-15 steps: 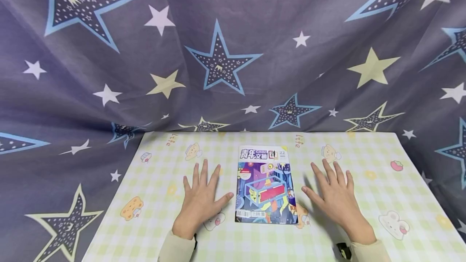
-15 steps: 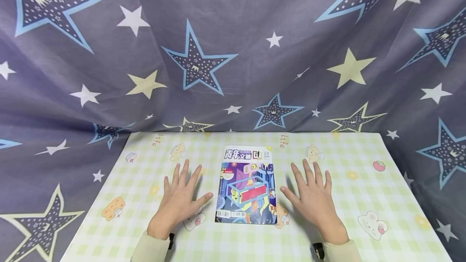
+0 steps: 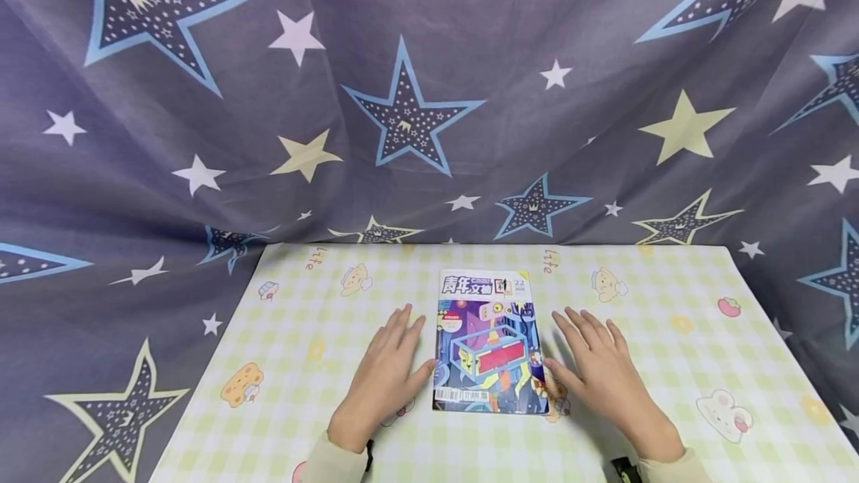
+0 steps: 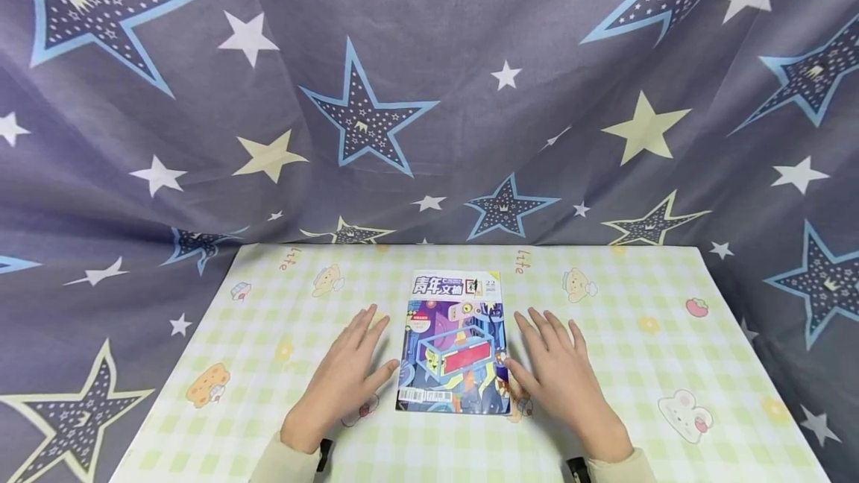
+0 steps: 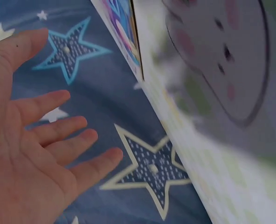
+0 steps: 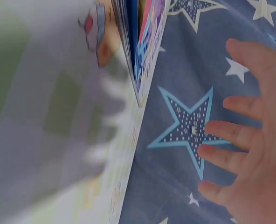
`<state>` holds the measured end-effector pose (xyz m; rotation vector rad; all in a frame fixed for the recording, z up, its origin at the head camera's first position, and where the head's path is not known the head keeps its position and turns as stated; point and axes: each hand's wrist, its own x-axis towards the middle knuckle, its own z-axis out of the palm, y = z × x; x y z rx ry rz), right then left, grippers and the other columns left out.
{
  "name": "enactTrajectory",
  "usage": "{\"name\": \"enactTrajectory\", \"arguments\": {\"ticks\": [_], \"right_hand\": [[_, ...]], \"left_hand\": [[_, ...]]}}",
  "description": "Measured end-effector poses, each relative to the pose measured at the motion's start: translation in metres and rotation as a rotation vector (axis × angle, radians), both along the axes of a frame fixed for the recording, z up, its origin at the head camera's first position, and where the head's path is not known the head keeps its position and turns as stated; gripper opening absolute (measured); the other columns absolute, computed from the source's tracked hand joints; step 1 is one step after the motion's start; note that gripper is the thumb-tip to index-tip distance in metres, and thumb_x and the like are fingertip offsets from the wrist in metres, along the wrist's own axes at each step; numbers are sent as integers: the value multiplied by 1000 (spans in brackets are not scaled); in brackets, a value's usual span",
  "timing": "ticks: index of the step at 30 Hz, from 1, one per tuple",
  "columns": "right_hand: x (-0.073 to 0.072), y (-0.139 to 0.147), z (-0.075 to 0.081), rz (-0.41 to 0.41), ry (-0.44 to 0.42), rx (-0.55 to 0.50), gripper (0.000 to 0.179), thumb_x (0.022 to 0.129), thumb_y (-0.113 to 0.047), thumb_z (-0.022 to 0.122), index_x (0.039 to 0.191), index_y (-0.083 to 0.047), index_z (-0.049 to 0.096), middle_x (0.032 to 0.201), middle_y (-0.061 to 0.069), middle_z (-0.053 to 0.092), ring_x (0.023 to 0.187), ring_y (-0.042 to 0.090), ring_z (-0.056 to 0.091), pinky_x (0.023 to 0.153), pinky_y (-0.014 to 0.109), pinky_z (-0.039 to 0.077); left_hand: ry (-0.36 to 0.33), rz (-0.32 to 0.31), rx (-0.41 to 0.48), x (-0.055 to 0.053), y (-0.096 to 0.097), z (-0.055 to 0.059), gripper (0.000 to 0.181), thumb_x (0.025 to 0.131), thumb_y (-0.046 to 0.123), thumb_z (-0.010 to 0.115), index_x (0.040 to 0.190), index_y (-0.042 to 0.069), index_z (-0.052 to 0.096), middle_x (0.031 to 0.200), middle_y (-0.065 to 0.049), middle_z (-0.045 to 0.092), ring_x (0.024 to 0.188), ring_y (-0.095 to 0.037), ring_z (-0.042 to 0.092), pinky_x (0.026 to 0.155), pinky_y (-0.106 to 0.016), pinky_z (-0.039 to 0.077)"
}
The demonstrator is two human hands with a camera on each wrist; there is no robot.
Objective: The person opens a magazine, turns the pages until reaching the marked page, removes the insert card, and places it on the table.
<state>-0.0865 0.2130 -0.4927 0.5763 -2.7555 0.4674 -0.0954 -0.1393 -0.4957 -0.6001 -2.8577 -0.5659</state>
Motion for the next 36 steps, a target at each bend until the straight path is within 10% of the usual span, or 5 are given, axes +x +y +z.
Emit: {"name": "enactTrajectory", "arguments": {"ticks": [19,36], "right_hand": [[15,-29,-21,243,-181,69,67,83,-43,81,133,-3,61,136,21,56,126,40,51,105,65,36],[16,-28,-21,272,-330,65,49,89,-35,76,128,-7,66,138,19,55,129,39,49,104,59,41]], "left_hand": [[-247,-210,-134,15,48,-12,74,85,40,80,144,4,52,153,-20,39,142,-37,35,114,-44,35],[-258,-250,-236,13,55,-13,64,83,34,83,136,9,60,146,-15,49,135,-33,45,110,-40,41]]}}
